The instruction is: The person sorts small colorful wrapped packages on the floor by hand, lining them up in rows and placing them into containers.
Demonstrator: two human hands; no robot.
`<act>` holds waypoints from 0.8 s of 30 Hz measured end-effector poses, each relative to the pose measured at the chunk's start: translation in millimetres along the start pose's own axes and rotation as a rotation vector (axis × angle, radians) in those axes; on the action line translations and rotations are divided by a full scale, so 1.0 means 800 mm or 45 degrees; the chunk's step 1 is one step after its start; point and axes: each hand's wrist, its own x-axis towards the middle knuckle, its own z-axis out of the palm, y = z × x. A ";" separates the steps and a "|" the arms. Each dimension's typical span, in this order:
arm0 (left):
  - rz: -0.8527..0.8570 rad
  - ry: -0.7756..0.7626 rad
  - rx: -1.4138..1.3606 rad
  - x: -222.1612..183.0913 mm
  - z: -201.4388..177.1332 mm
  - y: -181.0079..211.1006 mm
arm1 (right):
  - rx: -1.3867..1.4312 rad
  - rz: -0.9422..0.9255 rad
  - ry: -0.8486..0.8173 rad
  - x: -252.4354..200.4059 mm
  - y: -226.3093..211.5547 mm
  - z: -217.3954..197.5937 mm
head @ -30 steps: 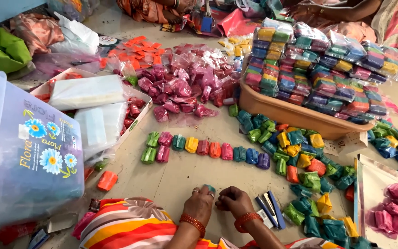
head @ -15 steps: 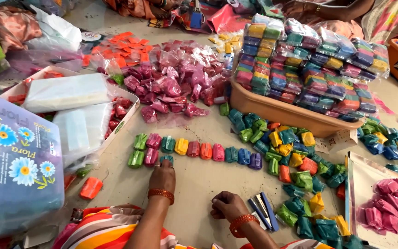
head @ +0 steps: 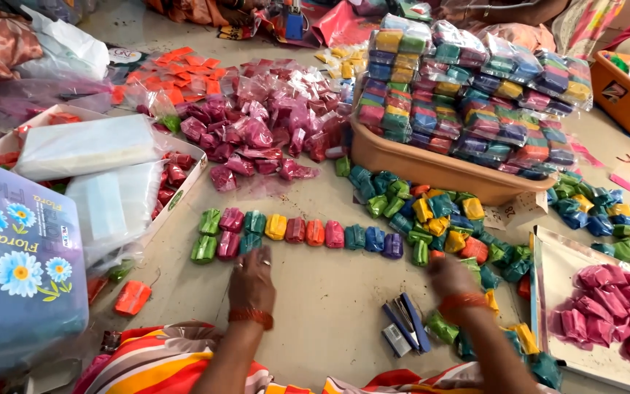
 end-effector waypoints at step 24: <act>-0.566 -0.663 -1.358 -0.080 0.019 0.060 | 1.262 -0.159 -0.310 -0.080 -0.172 0.111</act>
